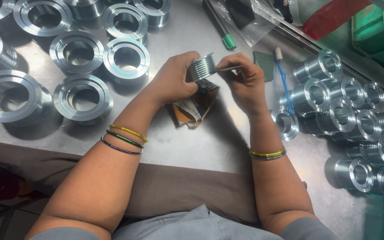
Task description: Inspect metal pulley or bearing parts on a workbench.
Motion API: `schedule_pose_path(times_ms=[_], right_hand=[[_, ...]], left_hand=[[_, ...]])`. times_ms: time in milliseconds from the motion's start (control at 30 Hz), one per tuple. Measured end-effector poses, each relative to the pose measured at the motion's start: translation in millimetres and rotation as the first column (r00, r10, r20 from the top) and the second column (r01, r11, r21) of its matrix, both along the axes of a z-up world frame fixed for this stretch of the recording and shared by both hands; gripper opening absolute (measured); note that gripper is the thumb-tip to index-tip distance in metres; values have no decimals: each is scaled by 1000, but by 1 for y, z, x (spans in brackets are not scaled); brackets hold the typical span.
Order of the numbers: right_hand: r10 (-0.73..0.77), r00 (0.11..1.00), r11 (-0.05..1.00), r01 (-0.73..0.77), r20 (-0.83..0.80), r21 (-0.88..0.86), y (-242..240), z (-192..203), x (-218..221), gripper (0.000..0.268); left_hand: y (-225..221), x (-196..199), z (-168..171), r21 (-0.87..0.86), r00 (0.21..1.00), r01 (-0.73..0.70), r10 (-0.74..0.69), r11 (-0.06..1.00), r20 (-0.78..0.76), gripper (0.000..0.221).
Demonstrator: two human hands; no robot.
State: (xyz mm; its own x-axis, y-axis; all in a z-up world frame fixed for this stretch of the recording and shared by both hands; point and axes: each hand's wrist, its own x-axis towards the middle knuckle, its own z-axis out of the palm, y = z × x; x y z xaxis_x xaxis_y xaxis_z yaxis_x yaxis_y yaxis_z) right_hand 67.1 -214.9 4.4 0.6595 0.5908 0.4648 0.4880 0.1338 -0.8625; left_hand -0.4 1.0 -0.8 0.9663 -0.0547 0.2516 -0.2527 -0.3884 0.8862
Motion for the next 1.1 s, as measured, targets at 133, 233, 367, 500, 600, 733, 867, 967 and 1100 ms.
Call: schedule_pose_path(times_ms=[133, 233, 367, 500, 600, 733, 867, 967, 1100], right_hand=[[24, 951, 994, 11, 308, -113, 4, 7, -3, 19], [-214, 975, 972, 218, -55, 90, -19, -1, 26, 9], [-481, 798, 859, 512, -362, -12, -48, 13, 71, 29], [-694, 619, 716, 650, -367, -256, -63, 0, 111, 52], [-637, 769, 764, 639, 50, -95, -62, -23, 94, 51], [-32, 690, 982, 155, -724, 104, -30, -14, 20, 57], [240, 421, 958, 45, -875, 285, 8, 20, -35, 73], [222, 461, 955, 77, -859, 288, 4, 16, -39, 72], [108, 845, 985, -20, -524, 171, 3, 25, -45, 70]], left_hand=[[0, 1, -2, 0, 1000, 4, -4, 1000, -2, 24], [1, 2, -4, -33, 1000, 6, -6, 999, -5, 28], [1, 4, -10, -86, 998, 15, -20, 996, -55, 34], [-7, 18, -48, -92, 971, 0, 22, 996, 239, 62], [-17, 11, -30, -206, 974, 9, 38, 978, 222, 59], [-25, 2, -15, -246, 956, 62, 14, 967, 293, 60], [-33, -7, -6, -217, 952, 38, 30, 975, 303, 60], [-38, -10, -1, -121, 956, 27, 9, 992, 293, 60], [-41, -10, -2, -134, 993, 44, -29, 990, 115, 61]])
